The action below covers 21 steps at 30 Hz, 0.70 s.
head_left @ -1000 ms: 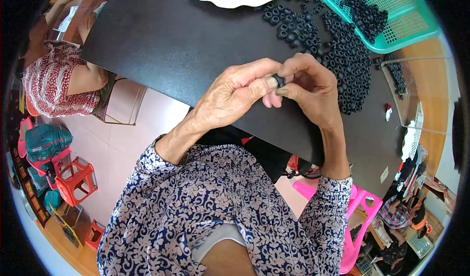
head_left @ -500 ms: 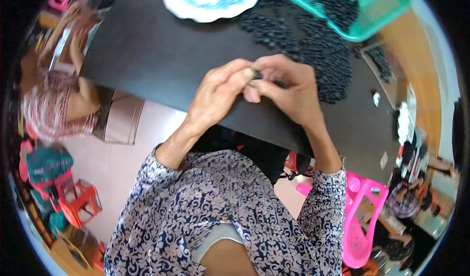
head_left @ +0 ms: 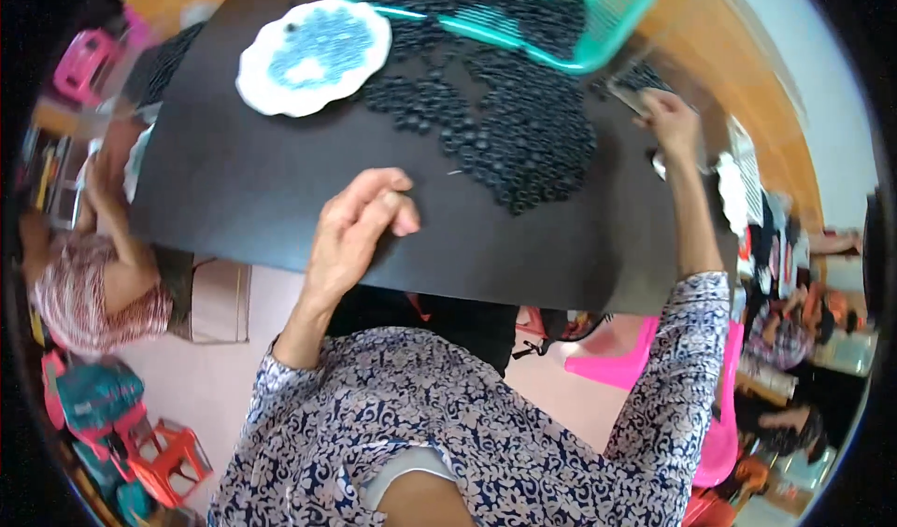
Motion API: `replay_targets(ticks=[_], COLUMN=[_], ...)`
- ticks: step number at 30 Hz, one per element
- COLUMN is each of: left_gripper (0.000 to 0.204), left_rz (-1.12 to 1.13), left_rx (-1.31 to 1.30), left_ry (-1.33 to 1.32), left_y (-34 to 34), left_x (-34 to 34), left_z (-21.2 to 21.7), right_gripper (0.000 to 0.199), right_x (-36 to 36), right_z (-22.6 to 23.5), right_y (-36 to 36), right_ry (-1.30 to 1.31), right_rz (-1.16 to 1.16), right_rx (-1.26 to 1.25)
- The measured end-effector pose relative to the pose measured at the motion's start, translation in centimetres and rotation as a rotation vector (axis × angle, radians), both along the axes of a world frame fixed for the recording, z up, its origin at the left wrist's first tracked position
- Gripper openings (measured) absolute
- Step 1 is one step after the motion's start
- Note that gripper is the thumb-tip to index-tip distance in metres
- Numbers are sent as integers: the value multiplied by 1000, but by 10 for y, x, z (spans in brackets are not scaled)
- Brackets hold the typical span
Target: Manually inserting small light blue beads into black plastic ring components at a workstation.
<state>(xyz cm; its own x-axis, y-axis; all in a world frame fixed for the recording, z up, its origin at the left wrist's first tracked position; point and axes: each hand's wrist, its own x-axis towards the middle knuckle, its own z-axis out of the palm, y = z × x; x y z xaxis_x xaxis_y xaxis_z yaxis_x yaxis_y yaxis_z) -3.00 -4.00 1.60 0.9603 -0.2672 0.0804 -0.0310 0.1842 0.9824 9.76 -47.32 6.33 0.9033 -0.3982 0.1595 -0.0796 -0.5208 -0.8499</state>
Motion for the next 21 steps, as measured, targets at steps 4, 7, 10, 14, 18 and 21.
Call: replay_targets(ticks=[4, 7, 10, 14, 18, 21], left_gripper=[25, 24, 23, 21, 17, 17], left_rz=[-5, -10, -16, -51, -32, -21], left_rx=[-53, -169, -174, -192, -167, -191], left_ry=[61, 90, 51, 79, 81, 79], left_y=[0, 4, 12, 11, 11, 12], left_x=[5, 4, 2, 5, 5, 4], left_z=[-3, -6, -9, -10, -6, -7], right_gripper=[33, 25, 17, 18, 19, 18], right_x=[18, 5, -5, 7, 53, 69], right_z=[3, -6, -9, -2, -9, -8], right_y=[-9, 76, 168, 223, 233, 242], right_ry=[-385, -307, -112, -73, -231, -237], right_rz=[-105, 162, 455, 664, 746, 787], right_rx=[83, 15, 17, -197, -540, -610])
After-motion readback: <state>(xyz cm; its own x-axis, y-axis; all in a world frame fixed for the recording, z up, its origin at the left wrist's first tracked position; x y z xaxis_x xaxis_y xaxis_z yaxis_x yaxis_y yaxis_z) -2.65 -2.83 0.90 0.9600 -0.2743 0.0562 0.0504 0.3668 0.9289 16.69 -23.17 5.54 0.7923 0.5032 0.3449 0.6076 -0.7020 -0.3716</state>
